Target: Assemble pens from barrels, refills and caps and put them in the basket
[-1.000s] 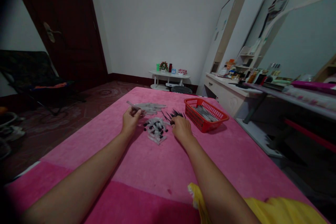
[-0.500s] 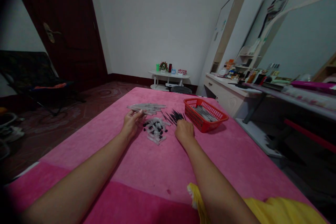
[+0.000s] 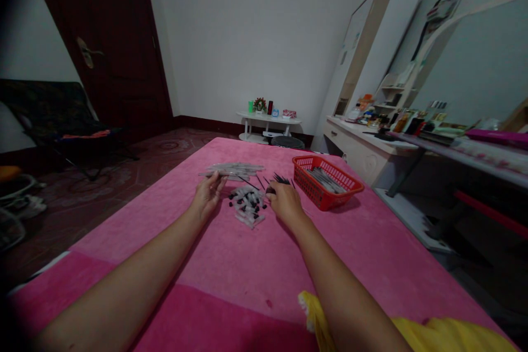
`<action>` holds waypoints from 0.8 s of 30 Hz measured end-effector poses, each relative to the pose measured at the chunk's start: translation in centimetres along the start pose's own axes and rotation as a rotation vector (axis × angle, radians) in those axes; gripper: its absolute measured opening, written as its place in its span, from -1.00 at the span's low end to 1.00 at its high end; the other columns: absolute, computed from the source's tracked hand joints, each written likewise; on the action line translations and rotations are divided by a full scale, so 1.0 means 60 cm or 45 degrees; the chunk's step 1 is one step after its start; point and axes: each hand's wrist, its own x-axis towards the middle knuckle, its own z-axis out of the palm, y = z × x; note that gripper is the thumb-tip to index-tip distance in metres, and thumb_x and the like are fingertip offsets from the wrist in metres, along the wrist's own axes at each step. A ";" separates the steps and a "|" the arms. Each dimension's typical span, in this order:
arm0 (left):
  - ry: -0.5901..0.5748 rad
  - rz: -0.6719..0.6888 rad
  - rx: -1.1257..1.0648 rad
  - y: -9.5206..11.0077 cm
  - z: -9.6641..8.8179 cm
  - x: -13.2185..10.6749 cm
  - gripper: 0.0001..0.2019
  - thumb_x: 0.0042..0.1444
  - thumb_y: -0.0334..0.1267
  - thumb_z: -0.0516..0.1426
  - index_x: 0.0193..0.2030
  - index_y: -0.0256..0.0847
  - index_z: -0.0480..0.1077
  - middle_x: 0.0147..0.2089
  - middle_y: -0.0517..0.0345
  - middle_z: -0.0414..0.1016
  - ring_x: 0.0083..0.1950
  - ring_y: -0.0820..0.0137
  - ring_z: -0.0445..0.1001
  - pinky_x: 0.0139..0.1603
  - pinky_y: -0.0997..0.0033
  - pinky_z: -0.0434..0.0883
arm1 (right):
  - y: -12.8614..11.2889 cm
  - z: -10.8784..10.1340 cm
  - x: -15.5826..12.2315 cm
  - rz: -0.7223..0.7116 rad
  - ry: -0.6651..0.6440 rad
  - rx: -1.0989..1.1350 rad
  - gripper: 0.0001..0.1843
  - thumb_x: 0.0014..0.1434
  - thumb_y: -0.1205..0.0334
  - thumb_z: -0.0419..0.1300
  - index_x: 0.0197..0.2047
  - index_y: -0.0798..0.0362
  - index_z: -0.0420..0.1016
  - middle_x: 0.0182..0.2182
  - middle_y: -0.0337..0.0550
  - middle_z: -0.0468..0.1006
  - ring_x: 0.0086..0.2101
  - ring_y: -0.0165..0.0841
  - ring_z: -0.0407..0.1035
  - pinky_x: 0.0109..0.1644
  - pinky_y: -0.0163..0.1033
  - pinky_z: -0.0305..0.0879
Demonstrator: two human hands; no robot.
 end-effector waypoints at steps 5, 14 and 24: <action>-0.021 0.009 -0.017 0.001 0.002 -0.003 -0.91 0.05 -0.47 0.20 -0.38 -0.27 0.36 -0.39 0.19 0.53 -0.35 0.53 0.54 -0.10 0.47 0.52 | 0.004 0.000 0.000 -0.003 -0.001 0.007 -0.87 0.13 0.25 0.15 -0.28 0.01 0.52 -0.34 -0.16 0.59 -0.30 -0.35 0.43 -0.29 -0.35 0.11; -0.107 0.375 0.579 -0.004 -0.005 -0.003 -0.78 -0.02 -0.34 0.21 -0.18 -0.23 0.45 -0.27 0.10 0.55 -0.25 0.38 0.53 -0.15 0.33 0.48 | 0.011 -0.002 0.005 0.034 0.084 0.087 -0.84 0.11 0.30 0.15 -0.25 0.02 0.54 -0.32 -0.14 0.61 -0.27 -0.33 0.44 -0.24 -0.33 0.17; -0.235 0.977 1.946 0.014 -0.008 -0.025 -0.61 0.10 -0.40 0.03 0.01 0.00 0.50 -0.16 0.05 0.51 -0.03 0.18 0.38 -0.07 0.27 0.33 | 0.032 -0.045 0.013 -0.063 0.399 0.289 -0.81 0.10 0.29 0.08 -0.29 0.06 0.52 -0.31 -0.13 0.58 -0.26 -0.29 0.42 -0.16 -0.26 0.25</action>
